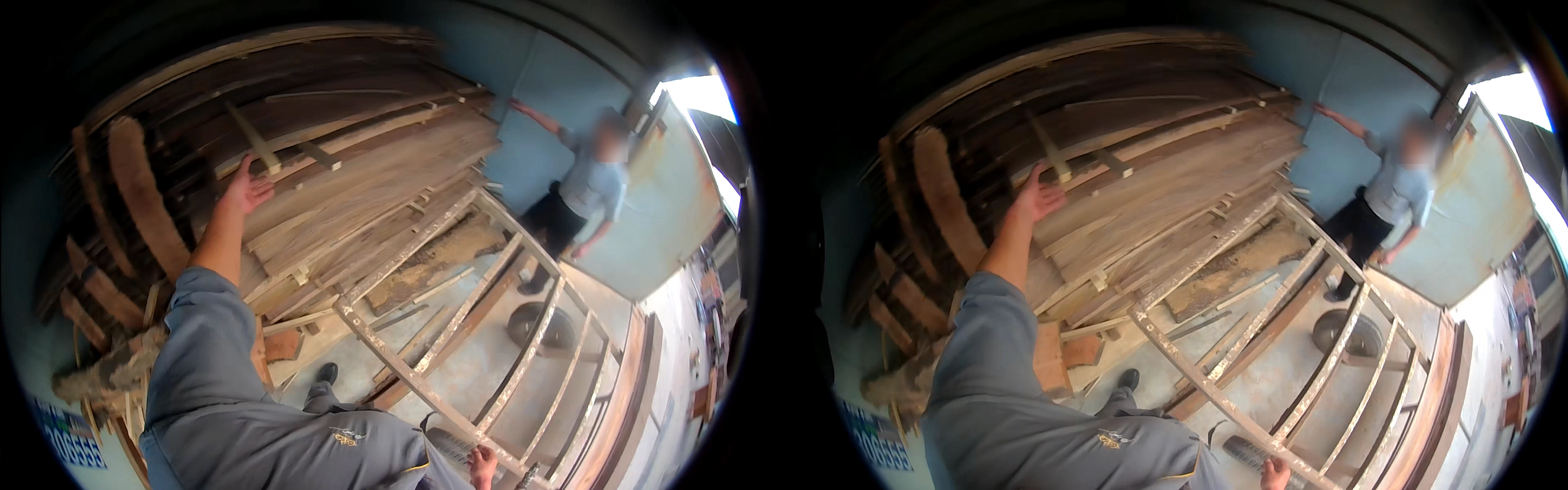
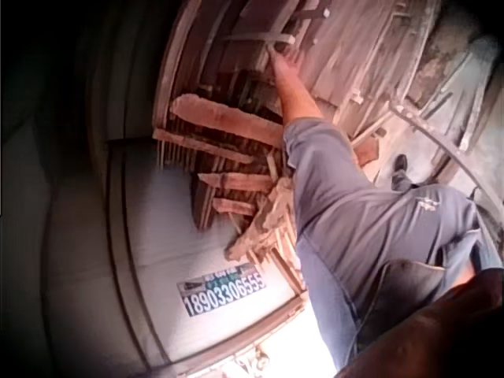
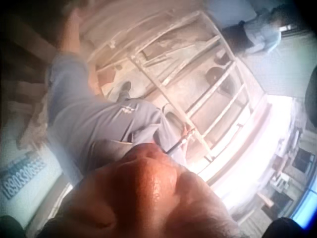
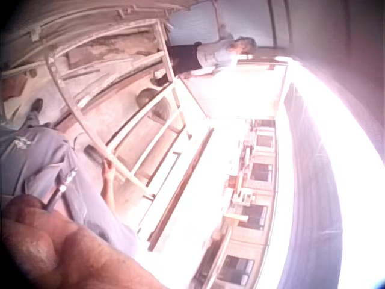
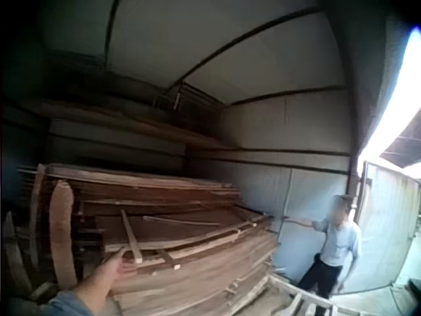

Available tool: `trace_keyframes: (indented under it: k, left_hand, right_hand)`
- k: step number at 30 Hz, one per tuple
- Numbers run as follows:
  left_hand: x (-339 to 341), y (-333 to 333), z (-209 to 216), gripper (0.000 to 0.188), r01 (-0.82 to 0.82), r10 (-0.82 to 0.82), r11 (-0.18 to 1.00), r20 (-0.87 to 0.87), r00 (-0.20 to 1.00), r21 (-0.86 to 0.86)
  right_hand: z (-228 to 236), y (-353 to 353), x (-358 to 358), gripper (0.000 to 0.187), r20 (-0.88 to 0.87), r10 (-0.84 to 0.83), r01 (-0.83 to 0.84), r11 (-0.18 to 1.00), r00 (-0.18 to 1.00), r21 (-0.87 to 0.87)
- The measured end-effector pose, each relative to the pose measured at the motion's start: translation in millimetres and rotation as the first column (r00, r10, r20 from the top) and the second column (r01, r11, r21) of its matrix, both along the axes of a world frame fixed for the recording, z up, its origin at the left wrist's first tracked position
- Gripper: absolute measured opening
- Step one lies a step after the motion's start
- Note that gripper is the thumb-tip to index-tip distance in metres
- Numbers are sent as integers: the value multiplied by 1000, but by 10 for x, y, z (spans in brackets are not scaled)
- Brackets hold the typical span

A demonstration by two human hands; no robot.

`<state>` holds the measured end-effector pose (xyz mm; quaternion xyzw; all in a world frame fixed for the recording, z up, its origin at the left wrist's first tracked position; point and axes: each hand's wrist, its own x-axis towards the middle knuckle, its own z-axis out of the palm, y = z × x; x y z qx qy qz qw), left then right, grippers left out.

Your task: The person repeatedly picks up long wooden planks from a large stack and places them onto a metal cart. A second person assists by taking the other end of the planks and helping to position them on the cart.

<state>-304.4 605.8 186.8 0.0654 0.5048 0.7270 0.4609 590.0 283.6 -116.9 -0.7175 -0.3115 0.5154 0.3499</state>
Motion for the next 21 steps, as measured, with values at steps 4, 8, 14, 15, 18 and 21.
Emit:
trace_keyframes:
  k: [4,8,14,15,18,21]
  left_hand:
    - [-417,842,-311,49,40,-80,986,246,966,162]
    - [-1113,1098,-709,10,-88,61,916,80,995,392]
    - [427,228,-499,18,-282,305,942,-116,945,182]
    - [614,-64,-505,19,-323,345,933,-135,929,159]
    - [954,-1198,-627,24,-402,422,906,-235,876,129]
    - [1062,-2278,-888,31,-563,537,826,-288,793,-12]
  right_hand:
    - [266,258,-747,31,26,-38,35,993,999,116]
    - [951,950,-1654,36,62,262,-268,956,963,121]
    - [1038,1298,-1691,36,163,477,-497,859,864,120]
    - [974,1355,-1652,36,155,518,-537,832,841,139]
    - [785,1720,-1453,37,198,690,-718,677,696,162]
    - [810,2112,-1556,31,212,778,-807,573,591,143]
